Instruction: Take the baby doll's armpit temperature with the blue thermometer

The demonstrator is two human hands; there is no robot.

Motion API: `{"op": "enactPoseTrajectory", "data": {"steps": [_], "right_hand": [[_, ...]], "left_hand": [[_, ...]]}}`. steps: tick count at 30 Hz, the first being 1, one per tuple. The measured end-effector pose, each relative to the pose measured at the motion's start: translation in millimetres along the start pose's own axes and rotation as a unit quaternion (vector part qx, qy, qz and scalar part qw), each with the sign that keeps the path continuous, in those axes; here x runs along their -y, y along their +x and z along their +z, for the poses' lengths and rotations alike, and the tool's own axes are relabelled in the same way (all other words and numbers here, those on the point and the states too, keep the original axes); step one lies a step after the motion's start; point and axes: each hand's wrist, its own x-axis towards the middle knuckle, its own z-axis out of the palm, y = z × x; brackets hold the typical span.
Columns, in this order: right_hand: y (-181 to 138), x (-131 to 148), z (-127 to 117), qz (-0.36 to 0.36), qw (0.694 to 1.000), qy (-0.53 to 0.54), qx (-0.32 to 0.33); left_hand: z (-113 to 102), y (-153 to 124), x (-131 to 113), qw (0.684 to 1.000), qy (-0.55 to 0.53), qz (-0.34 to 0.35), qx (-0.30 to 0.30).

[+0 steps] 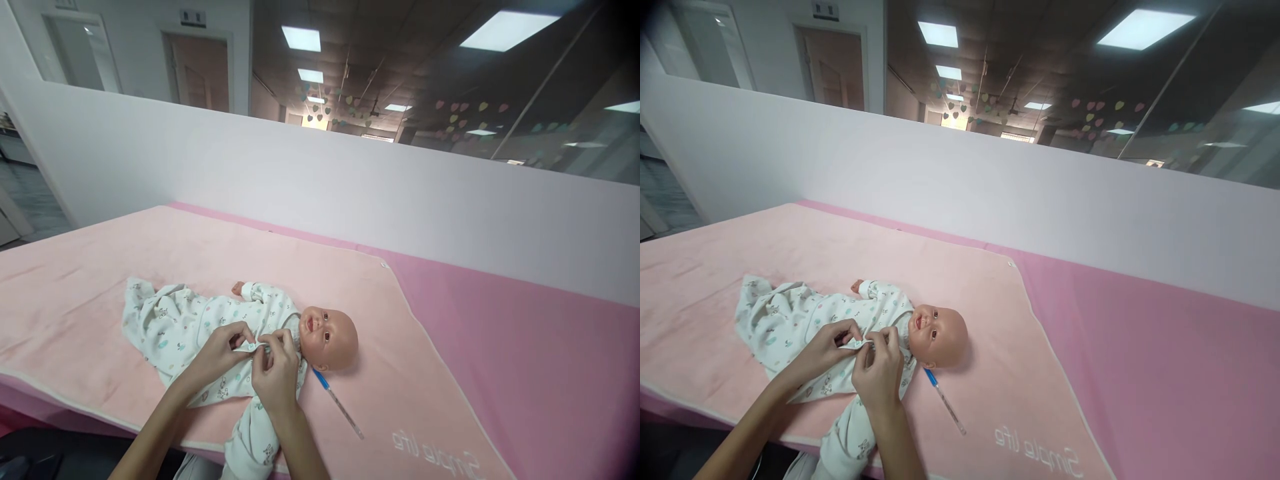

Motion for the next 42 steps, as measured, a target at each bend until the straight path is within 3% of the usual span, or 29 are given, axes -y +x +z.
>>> {"op": "enactPoseTrajectory", "data": {"steps": [12, 28, 37, 42], "right_hand": [[-1, -3, 5, 0.015, 1.0, -0.001, -0.005], [1, 2, -1, 0.003, 1.0, -0.013, 0.01], [1, 1, 3, 0.01, 1.0, -0.009, 0.003], [-1, -1, 4, 0.009, 1.0, -0.02, 0.006]], "left_hand": [[0, 3, 9, 0.999, -0.044, 0.015, -0.002], [-2, 0, -4, 1.0, -0.023, -0.002, 0.014], [-4, -1, -4, 1.0, -0.005, 0.011, -0.005], [-3, 1, 6, 0.998, -0.053, 0.027, -0.019]]}}
